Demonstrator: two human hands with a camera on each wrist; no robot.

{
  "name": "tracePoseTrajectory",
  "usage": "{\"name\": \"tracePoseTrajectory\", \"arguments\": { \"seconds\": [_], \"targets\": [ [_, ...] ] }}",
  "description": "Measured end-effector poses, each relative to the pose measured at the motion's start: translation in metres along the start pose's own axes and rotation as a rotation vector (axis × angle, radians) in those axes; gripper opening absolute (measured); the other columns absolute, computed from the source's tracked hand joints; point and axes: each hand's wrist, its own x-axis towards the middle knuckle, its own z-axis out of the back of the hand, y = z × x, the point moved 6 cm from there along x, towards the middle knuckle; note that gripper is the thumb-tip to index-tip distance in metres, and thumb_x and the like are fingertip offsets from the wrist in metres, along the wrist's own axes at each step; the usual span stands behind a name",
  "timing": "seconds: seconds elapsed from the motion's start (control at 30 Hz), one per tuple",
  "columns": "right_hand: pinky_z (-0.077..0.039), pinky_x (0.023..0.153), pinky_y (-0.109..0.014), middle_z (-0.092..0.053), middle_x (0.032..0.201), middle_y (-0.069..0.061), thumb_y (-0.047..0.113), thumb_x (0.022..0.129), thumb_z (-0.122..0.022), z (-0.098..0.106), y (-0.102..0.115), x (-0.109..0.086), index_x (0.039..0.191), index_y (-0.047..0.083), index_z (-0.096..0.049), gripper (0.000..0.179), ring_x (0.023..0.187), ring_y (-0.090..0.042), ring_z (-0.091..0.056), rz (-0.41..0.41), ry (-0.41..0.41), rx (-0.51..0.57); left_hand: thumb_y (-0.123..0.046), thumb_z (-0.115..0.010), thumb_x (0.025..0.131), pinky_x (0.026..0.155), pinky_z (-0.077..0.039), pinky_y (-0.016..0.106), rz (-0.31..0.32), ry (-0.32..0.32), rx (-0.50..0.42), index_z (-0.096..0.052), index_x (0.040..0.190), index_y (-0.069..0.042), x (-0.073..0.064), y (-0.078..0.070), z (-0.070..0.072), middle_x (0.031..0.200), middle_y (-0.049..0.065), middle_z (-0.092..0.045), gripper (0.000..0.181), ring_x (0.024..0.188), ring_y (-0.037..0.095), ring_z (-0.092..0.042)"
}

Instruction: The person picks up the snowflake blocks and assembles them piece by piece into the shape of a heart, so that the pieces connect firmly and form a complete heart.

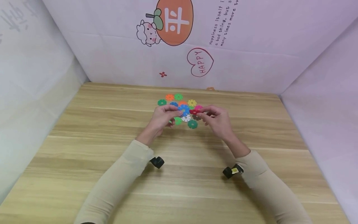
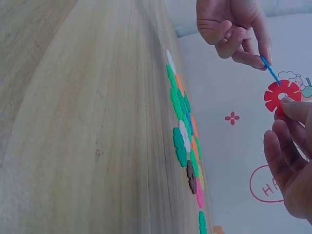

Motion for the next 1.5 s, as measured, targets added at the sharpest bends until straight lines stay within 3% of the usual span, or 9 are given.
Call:
{"name": "tracePoseTrajectory", "arguments": {
  "seconds": [0.23,0.43,0.67,0.9,1.13,1.33,1.5],
  "targets": [
    [-0.048,0.056,-0.018,-0.073,0.091,-0.020,-0.008,0.088,-0.072,-0.004,0.010,-0.001,0.094,-0.007,-0.074,0.006,0.066,-0.035,-0.061,0.152,0.004,-0.084,-0.015,-0.079,0.089,0.049,-0.048,0.023,0.006,0.014,-0.004,-0.070,0.105,-0.004,0.000,-0.001,-0.002,0.088,0.006,-0.071,0.021,0.053,0.013,-0.052],
    [-0.049,0.058,-0.018,-0.072,0.088,-0.023,-0.014,0.086,-0.071,-0.005,0.014,-0.001,0.091,-0.009,-0.072,0.007,0.067,-0.033,-0.066,0.233,0.022,-0.062,-0.013,-0.077,0.091,0.051,-0.047,0.025,0.002,0.031,0.030,-0.069,0.103,-0.003,0.001,0.000,-0.002,0.088,0.008,-0.072,0.017,0.054,0.014,-0.051],
    [-0.056,0.065,-0.022,-0.070,0.084,-0.023,-0.019,0.082,-0.071,-0.004,0.018,0.000,0.087,-0.011,-0.071,0.010,0.072,-0.019,-0.068,0.306,0.061,-0.049,-0.010,-0.076,0.091,0.048,-0.041,0.022,-0.022,0.058,0.039,-0.067,0.096,-0.003,0.001,-0.002,-0.003,0.083,0.007,-0.072,0.013,0.052,0.013,-0.044],
    [-0.056,0.066,-0.022,-0.069,0.084,-0.024,-0.020,0.082,-0.070,-0.005,0.019,0.001,0.088,-0.010,-0.072,0.011,0.073,-0.033,-0.068,0.300,0.090,-0.031,-0.009,-0.076,0.091,0.049,-0.037,0.022,-0.010,0.091,0.010,-0.067,0.094,-0.003,0.001,-0.002,-0.002,0.082,0.007,-0.073,0.011,0.053,0.014,-0.041],
    [-0.058,0.067,-0.026,-0.069,0.085,-0.026,-0.021,0.082,-0.070,-0.007,0.018,0.001,0.087,-0.008,-0.072,0.014,0.073,-0.018,-0.068,0.285,0.112,-0.018,-0.006,-0.075,0.091,0.049,-0.035,0.023,0.004,0.109,-0.016,-0.067,0.092,-0.003,0.001,-0.001,-0.001,0.079,0.006,-0.072,0.009,0.052,0.014,-0.039],
    [-0.058,0.064,-0.029,-0.070,0.085,-0.023,-0.020,0.082,-0.071,-0.011,0.017,0.002,0.087,-0.011,-0.071,0.011,0.069,-0.040,-0.065,0.281,0.133,-0.003,-0.004,-0.073,0.092,0.049,-0.033,0.022,0.017,0.112,-0.045,-0.065,0.088,-0.005,0.001,0.001,-0.001,0.076,0.004,-0.071,0.009,0.051,0.012,-0.039],
    [-0.057,0.063,-0.026,-0.069,0.084,-0.023,-0.020,0.082,-0.071,-0.012,0.017,0.002,0.087,-0.011,-0.071,0.010,0.067,-0.039,-0.065,0.283,0.136,-0.005,-0.002,-0.074,0.091,0.050,-0.033,0.022,0.028,0.105,-0.063,-0.065,0.087,-0.005,0.003,0.005,-0.002,0.075,0.003,-0.071,0.010,0.052,0.011,-0.040]
  ]
}}
